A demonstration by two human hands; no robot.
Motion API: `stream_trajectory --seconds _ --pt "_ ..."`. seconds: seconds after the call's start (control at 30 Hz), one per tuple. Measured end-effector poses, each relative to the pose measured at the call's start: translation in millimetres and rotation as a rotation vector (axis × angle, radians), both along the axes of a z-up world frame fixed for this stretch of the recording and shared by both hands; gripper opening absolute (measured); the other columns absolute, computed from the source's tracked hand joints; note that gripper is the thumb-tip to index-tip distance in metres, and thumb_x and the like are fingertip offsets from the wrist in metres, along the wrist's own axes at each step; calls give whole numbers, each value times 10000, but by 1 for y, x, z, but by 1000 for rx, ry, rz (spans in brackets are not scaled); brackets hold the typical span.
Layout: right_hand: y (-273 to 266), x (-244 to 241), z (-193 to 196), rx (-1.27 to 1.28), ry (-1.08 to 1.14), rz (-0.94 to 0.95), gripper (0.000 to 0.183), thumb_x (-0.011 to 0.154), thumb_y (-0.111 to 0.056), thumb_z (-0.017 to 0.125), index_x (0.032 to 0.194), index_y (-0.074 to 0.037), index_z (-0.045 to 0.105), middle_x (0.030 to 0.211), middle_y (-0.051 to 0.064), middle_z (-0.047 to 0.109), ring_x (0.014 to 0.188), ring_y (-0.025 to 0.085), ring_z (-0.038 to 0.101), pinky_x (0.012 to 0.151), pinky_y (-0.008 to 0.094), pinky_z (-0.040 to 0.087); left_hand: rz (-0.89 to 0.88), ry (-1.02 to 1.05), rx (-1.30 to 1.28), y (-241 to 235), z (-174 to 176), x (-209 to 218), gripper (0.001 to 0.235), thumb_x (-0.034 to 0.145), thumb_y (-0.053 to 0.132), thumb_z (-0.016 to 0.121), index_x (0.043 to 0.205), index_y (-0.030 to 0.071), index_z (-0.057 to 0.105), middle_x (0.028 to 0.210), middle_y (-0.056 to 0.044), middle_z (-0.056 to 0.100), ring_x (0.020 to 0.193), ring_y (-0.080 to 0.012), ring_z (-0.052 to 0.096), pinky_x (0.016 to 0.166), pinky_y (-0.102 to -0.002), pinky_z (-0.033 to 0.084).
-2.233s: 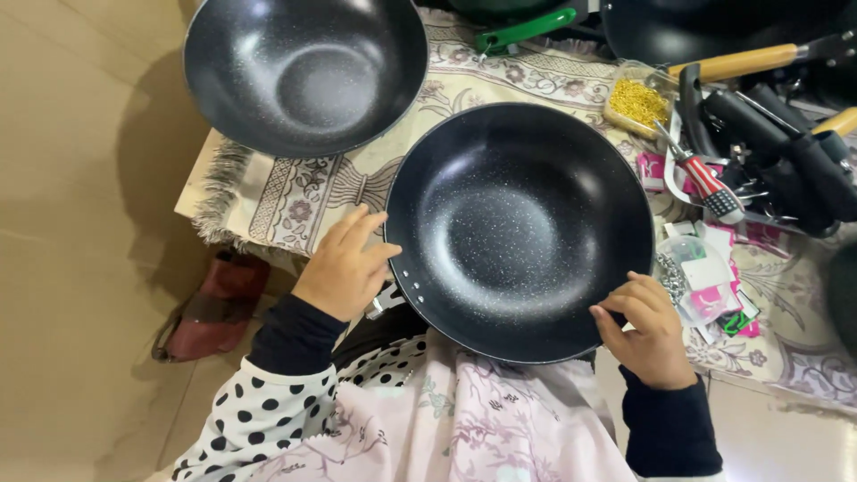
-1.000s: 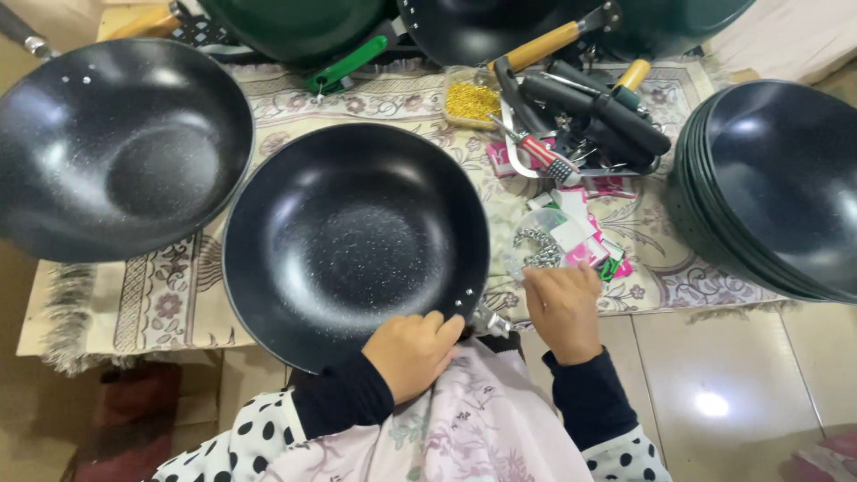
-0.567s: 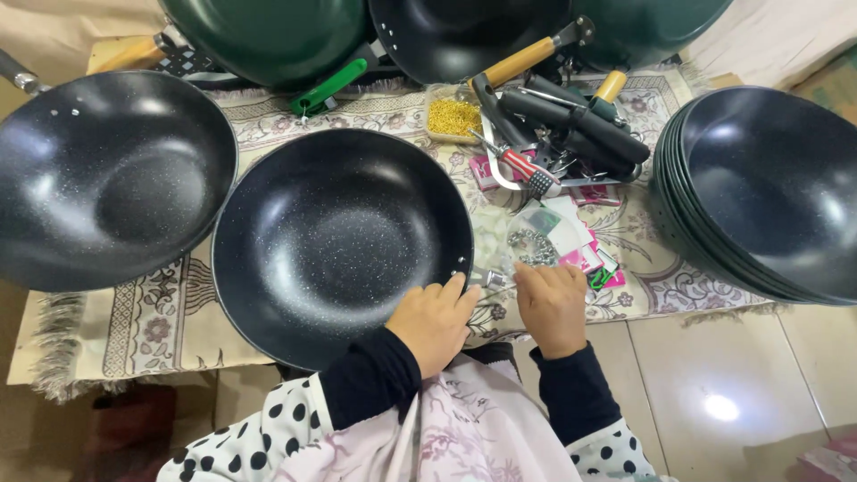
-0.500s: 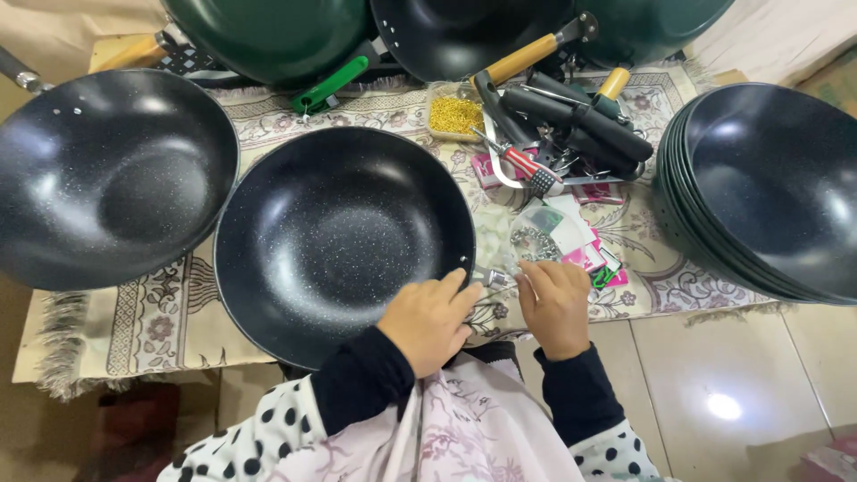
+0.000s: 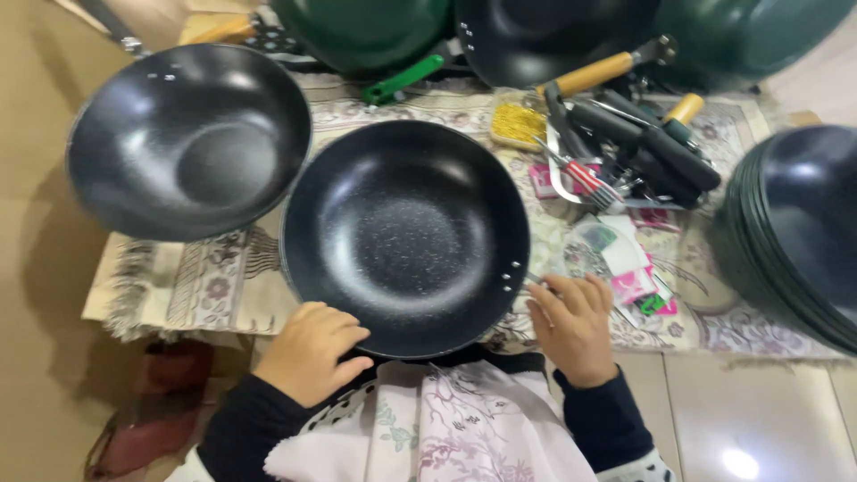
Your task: Assembling handles onto woks using a screwdriver
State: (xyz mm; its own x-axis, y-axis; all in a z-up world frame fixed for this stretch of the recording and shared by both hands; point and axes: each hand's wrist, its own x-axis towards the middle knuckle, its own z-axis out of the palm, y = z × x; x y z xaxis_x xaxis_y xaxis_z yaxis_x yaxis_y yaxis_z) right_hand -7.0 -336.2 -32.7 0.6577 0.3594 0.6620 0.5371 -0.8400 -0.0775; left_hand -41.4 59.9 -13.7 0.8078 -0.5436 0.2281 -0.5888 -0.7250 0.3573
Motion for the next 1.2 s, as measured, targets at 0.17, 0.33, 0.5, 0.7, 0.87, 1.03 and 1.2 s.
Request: stream_trajectory --seconds 0.17,0.33,0.5,0.7,0.87,1.03,1.2 --pt "-5 11 3 -82 -54 -44 132 923 -155 817 1030 -191 749 1110 15 711 963 260 621 1065 449 387 -45 -138 -84 -17 -13 -11 178 876 276 717 982 141 763 938 -9 715 843 -230 636 766 -407 430" --pt "-17 26 -10 -137 -73 -142 128 950 -154 800 1050 -224 760 1182 11 722 957 276 624 1063 449 386 -97 -200 -28 -38 -28 -14 172 913 326 682 989 188 751 848 17 674 770 -226 629 662 -394 422" --pt "-13 38 -19 -122 -123 -192 130 961 -110 790 1032 -214 760 1192 24 735 975 283 614 1057 468 420 -137 -125 19 -48 -32 -15 178 934 370 670 936 195 700 771 2 611 701 -261 607 618 -403 417" --pt "0 38 -35 -96 -12 -238 324 892 -202 734 1206 -129 715 1378 130 652 1112 372 600 1131 563 347 -187 -100 4 -60 -25 -19 218 885 276 727 1048 138 684 799 -21 591 689 -277 583 583 -427 419" --pt "3 34 -32 -130 42 -271 405 876 -218 739 1269 -140 683 1445 143 615 1175 349 597 1170 600 283 -220 -20 50 -61 -20 -17 277 902 353 688 1097 157 668 896 -21 615 776 -279 587 662 -431 438" --pt "2 32 -30 -90 48 -223 417 868 -186 756 1277 -180 674 1449 172 581 1184 368 607 1130 612 337 -297 -29 91 -82 19 2 272 870 366 719 1028 161 634 869 -34 577 782 -285 578 664 -436 439" --pt "-12 31 -29 51 84 -173 453 893 -157 790 1310 -140 614 1490 179 501 1205 318 594 1130 616 345 -380 -302 126 -132 52 41 359 719 417 842 822 193 581 774 -2 574 742 -248 580 632 -402 411"
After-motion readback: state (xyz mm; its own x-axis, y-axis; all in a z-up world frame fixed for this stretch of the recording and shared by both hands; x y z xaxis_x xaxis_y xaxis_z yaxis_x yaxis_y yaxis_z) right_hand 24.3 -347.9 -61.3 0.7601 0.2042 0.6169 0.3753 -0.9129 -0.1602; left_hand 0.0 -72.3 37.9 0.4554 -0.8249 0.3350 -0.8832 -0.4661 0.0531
